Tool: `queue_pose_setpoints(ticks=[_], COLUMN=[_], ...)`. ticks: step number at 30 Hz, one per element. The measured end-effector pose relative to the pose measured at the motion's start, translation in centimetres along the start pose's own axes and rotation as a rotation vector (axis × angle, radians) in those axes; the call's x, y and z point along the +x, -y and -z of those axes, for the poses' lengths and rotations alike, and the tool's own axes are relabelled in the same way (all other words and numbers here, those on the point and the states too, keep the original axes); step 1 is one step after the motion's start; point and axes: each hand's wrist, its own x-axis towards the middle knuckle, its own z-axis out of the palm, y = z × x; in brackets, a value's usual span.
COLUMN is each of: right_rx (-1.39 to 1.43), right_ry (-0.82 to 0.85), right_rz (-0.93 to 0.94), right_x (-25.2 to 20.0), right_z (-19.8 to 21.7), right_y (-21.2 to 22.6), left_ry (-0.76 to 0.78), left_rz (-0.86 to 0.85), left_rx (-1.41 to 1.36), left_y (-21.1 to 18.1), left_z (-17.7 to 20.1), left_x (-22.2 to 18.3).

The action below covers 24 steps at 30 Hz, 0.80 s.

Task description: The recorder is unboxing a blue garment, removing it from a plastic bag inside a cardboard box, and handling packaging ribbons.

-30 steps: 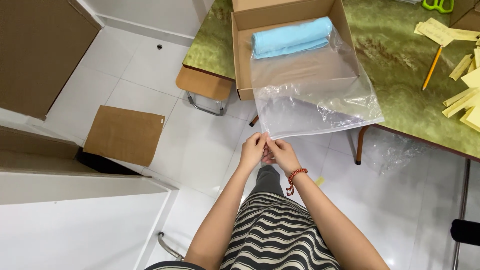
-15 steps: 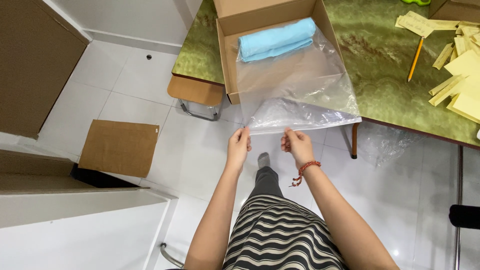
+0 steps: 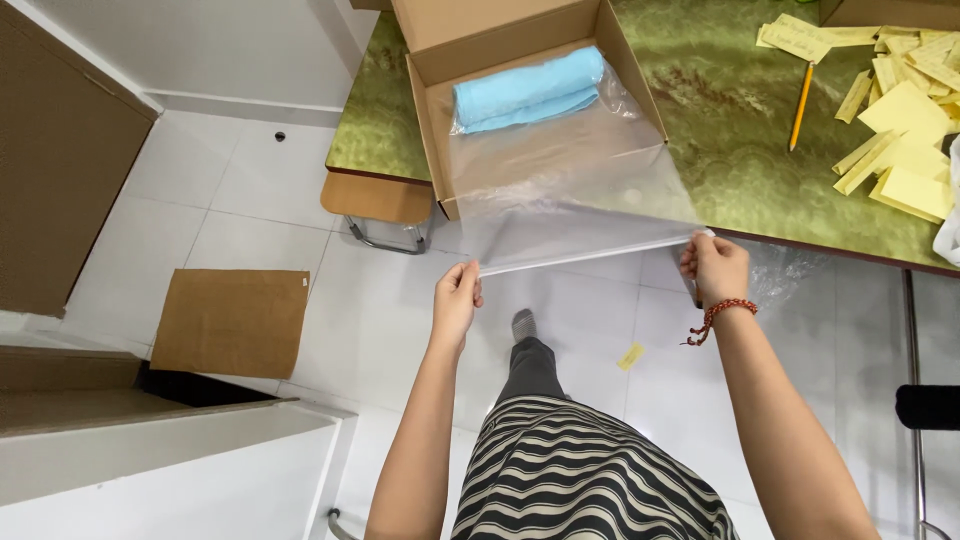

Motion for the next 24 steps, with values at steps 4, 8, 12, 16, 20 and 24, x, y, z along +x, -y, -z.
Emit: queue_pose_setpoints(ticks=[4, 8, 12, 16, 20, 24], right_rx=[0.007, 0.012, 0.177, 0.296, 0.279, 0.254], right_ry=[-0.034, -0.011, 0.021, 0.076, 0.294, 0.428], right_rz=[-0.003, 0.002, -0.084, -0.080, -0.130, -0.184], right_x=[2.4, 1.6, -0.4, -2.2, -7.5, -9.5], right_z=[1.9, 1.9, 0.6, -1.6, -3.6, -5.4], right_y=[-0.8, 1.2, 2.5, 1.4, 4.9, 5.0], left_ry=[0.016, 0.059, 0.069, 0.051, 0.038, 0.040], left_rz=[-0.025, -0.016, 0.026, 0.047, 0.074, 0.081], left_rx=[0.011, 0.048, 0.003, -0.018, -0.048, -0.059], left_y=[-1.2, -1.7, -2.4, -2.1, -1.0, -1.0], left_z=[0.1, -0.1, -0.3, 0.2, 0.6, 1.0], left_x=[0.4, 0.5, -0.4, -0.5, -0.2, -0.2])
